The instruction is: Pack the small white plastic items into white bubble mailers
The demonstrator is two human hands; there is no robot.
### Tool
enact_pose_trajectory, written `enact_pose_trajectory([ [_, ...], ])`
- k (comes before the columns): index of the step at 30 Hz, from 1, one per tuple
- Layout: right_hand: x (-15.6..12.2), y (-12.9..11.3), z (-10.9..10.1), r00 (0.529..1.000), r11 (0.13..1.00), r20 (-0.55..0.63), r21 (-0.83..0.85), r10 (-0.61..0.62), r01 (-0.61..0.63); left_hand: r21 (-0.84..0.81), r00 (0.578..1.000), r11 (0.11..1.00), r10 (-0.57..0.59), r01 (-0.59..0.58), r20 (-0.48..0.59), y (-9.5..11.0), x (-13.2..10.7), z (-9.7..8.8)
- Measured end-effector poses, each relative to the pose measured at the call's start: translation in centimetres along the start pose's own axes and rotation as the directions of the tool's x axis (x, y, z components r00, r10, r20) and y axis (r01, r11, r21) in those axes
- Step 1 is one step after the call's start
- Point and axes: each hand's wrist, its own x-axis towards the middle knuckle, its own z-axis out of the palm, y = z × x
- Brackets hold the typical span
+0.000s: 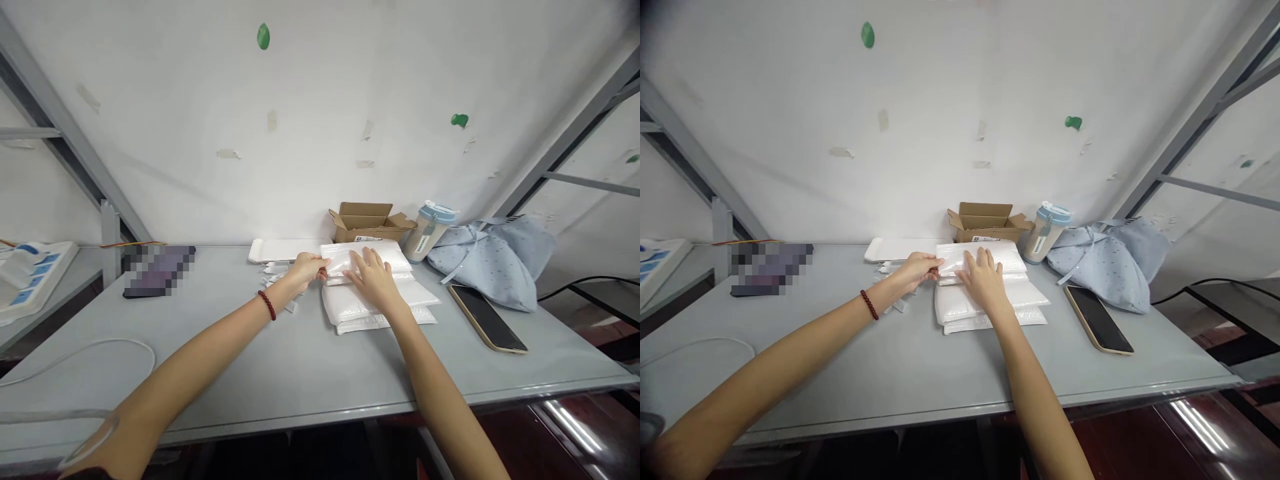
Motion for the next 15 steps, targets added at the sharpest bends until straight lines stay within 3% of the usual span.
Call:
enact_pose_trajectory([
  [5,0.1,-0.2,-0.5,0.992,0.999,0.115,0.001,0.054,-0.054,0.045,0.999,0.998,0.04,-0.04,0.007,-0.6,0.2,0.5],
  [9,0.2,0.0,-0.5,0.988,0.999,0.149,0.015,0.045,-0.048,0.184,0.997,0.98,0.079,-0.076,-0.011,-0.9,0.8,0.0],
  [12,0.2,0.1,-0.5,0.988,0.998,0.145,0.035,0.046,-0.052,0.365,0.985,0.921,0.162,-0.132,-0.052,-0.5,1.7,-1.8],
  [15,0.2,0.0,-0.6,0.991,0.998,0.126,0.054,0.038,-0.045,0.569,0.949,0.798,0.301,-0.2,-0.089,0.1,2.9,-4.7],
])
